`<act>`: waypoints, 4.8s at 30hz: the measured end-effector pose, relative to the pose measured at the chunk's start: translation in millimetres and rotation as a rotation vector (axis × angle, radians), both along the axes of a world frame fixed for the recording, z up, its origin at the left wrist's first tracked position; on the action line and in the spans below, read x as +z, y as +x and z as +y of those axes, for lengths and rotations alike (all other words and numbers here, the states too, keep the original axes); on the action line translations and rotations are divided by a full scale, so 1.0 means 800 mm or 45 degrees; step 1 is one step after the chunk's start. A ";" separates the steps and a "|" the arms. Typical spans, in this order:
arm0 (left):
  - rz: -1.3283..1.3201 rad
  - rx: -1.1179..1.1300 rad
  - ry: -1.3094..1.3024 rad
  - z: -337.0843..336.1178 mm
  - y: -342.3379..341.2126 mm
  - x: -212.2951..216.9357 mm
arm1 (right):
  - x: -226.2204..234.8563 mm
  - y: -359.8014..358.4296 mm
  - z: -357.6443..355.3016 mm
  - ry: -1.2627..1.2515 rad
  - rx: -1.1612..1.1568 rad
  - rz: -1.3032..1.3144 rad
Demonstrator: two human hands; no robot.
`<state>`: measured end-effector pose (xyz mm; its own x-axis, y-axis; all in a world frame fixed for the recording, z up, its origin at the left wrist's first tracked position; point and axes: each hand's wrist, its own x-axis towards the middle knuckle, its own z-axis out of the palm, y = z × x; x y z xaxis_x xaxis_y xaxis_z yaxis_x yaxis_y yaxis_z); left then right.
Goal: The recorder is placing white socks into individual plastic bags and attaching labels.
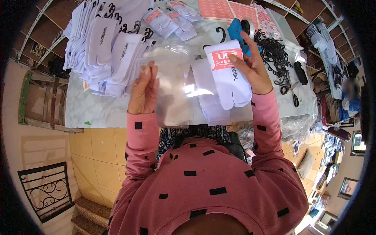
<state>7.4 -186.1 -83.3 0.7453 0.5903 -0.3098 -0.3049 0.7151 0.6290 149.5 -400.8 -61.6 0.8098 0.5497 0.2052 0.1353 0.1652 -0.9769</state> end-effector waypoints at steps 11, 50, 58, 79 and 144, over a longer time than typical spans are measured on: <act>-0.372 -0.231 0.271 -0.070 0.042 -0.011 | 0.005 -0.009 0.018 -0.131 -0.114 -0.561; -0.049 0.179 1.367 -0.041 0.093 -0.073 | -0.068 0.031 -0.028 -0.866 0.461 -0.015; 0.472 0.432 2.531 -0.064 0.074 -0.007 | -0.068 0.025 -0.034 -0.803 0.407 -0.137; -0.176 -0.015 2.703 -0.039 0.092 -0.038 | -0.044 -0.026 -0.019 -0.965 -0.086 -0.844; -0.180 -0.912 0.829 -0.025 0.088 0.026 | 0.056 0.014 0.017 -0.218 0.249 -0.487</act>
<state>77.7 -206.2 -62.2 0.9993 0.0074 0.0357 -0.0364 0.2861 0.9575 160.8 -387.5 -17.1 0.5713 0.7365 0.3623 0.4739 0.0643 -0.8782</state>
